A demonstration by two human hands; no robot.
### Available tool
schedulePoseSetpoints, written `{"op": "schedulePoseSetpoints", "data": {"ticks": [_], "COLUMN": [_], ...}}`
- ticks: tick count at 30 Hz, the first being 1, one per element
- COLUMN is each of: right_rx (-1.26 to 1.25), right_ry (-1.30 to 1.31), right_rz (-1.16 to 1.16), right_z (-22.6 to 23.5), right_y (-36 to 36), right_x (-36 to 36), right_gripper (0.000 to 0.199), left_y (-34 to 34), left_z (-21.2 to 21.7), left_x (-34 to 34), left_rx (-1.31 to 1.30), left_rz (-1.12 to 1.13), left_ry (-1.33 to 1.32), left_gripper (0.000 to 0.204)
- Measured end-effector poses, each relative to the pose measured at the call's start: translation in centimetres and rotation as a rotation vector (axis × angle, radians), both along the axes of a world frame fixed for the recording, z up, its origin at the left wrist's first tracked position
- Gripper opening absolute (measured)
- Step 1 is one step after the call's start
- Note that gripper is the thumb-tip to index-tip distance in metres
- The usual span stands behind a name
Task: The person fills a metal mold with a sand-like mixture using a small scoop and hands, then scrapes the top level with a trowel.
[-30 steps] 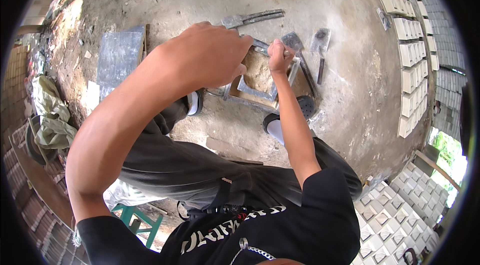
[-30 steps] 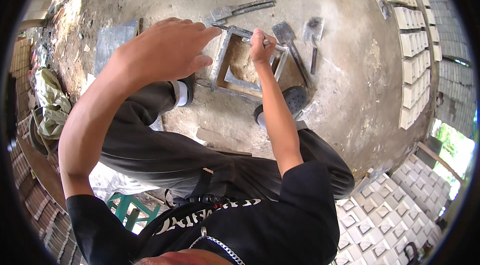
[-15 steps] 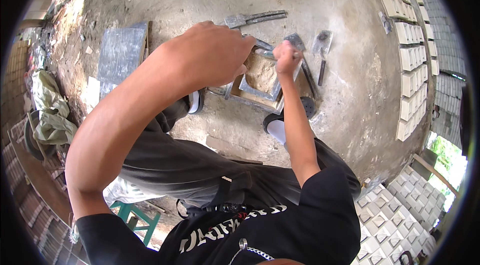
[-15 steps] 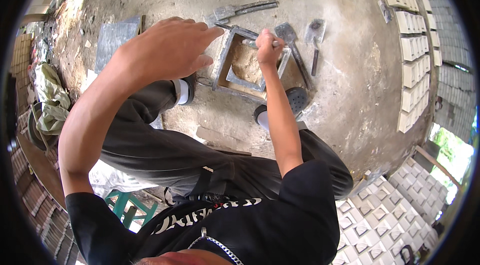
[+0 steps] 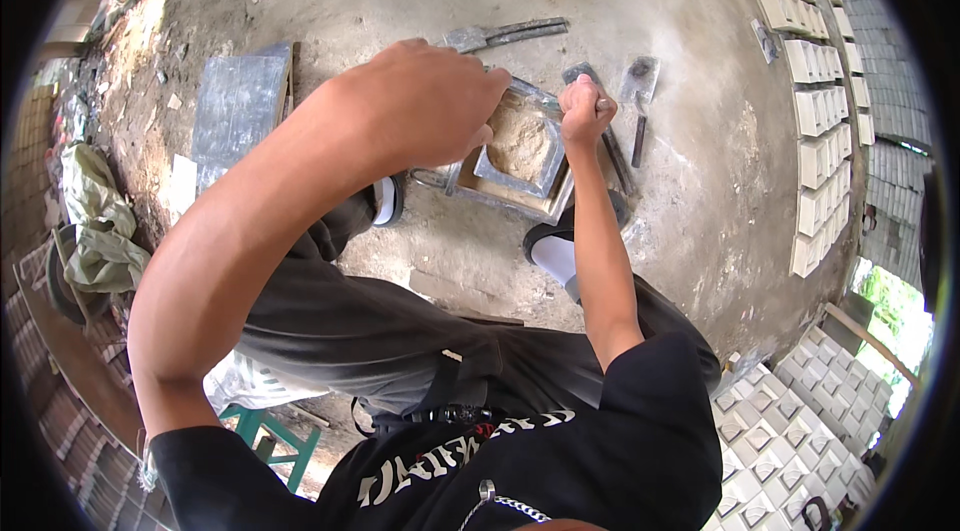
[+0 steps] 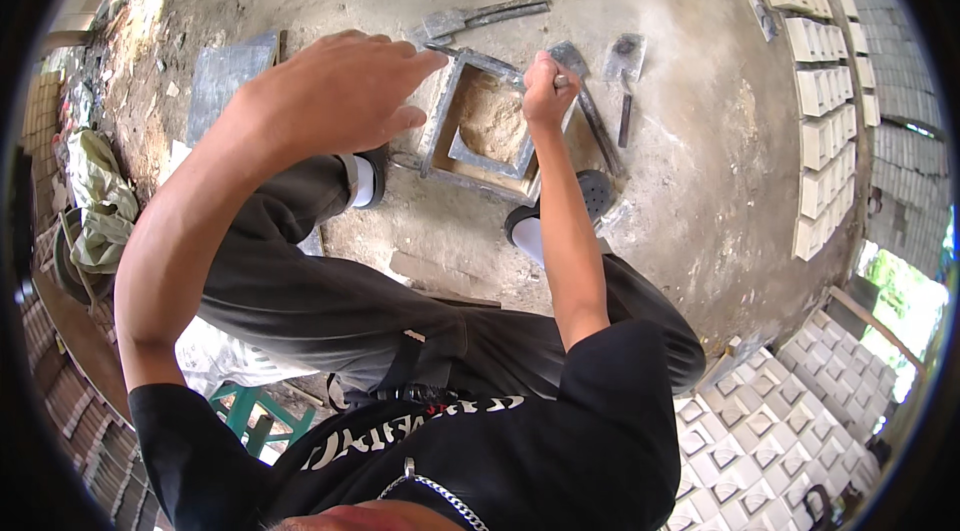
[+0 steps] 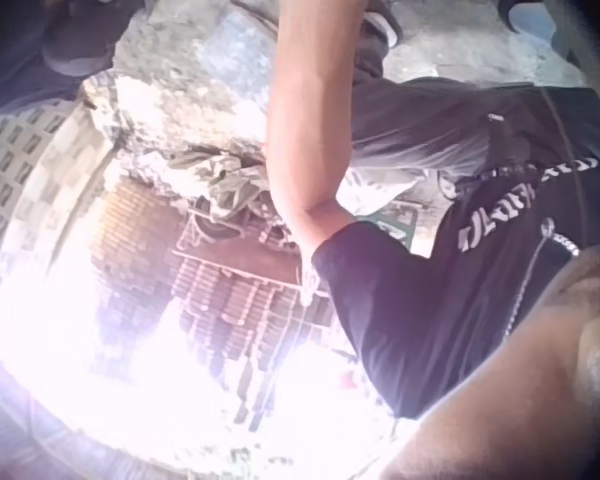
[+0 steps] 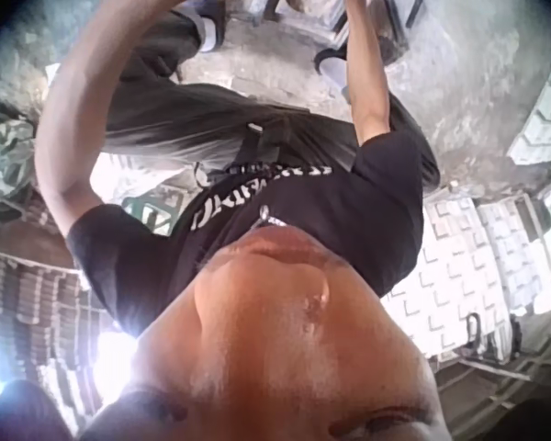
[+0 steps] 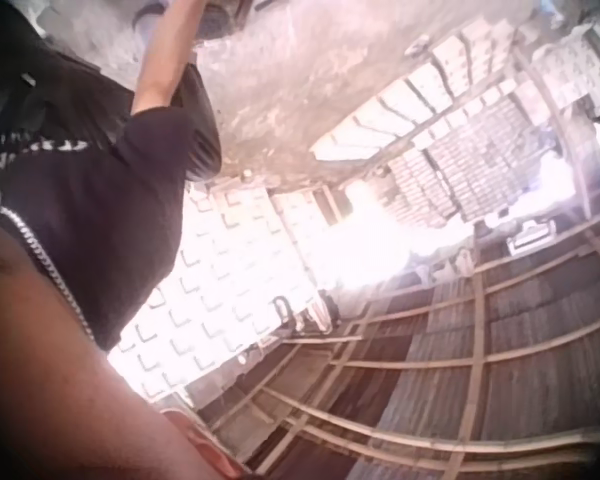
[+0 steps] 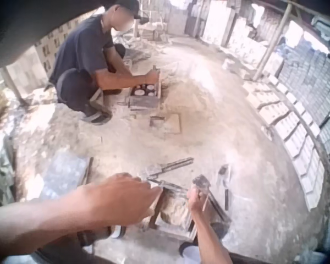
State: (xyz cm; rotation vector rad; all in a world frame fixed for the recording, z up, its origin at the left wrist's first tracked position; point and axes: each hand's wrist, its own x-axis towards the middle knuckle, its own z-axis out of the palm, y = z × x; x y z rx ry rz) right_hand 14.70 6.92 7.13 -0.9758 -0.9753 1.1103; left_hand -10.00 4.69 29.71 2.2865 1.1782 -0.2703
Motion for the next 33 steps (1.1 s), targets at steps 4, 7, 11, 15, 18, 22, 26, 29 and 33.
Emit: {"op": "schedulePoseSetpoints", "data": {"ticks": [4,7,11,15,18,22,26,29,33], "right_rx": [-0.051,0.034,-0.114,-0.006,-0.086,-0.009,-0.034,-0.002,0.026], "right_ry": [-0.201,-0.137,-0.255,0.005,-0.121,-0.024,-0.088,-0.080,-0.122], "right_rz": [0.011,-0.100,0.033,-0.013,0.031,-0.001,-0.008,-0.019,0.026], "right_z": [-2.3,-0.2,-1.9,-1.2,-2.2,-0.3,-1.6,-0.4,-2.7], "right_y": [-0.1,-1.0,0.8,0.4,1.0,0.8,0.8,0.8,0.4], "right_x": [0.1,-0.1,-0.4,0.9,-0.5,-0.8,-1.6,-2.9,-2.6], "right_gripper": [0.041,0.043,0.044,0.044,0.040,0.038,0.038,0.039,0.040], "left_y": [0.4,0.5,0.7,0.4,0.7,0.4,1.1,1.1,1.7], "left_z": [0.1,0.0,-0.1,-0.4,0.0,0.1,-0.6,-1.3,-0.1], "left_x": [0.0,-0.2,-0.4,-0.4,-0.2,-0.2,-0.8,-2.0,-1.6], "left_rx": [-0.039,-0.027,-0.047,0.009,-0.042,-0.031,0.074,0.182,0.042], "left_rz": [-0.008,-0.004,0.014,-0.018,0.009,-0.001,0.010,0.042,0.063], "left_ry": [0.041,0.020,0.028,0.015,0.034,0.026,-0.034,-0.067,0.071], "left_gripper": [0.048,0.047,0.047,0.046,0.045,0.044,0.035,0.029,0.042]}}
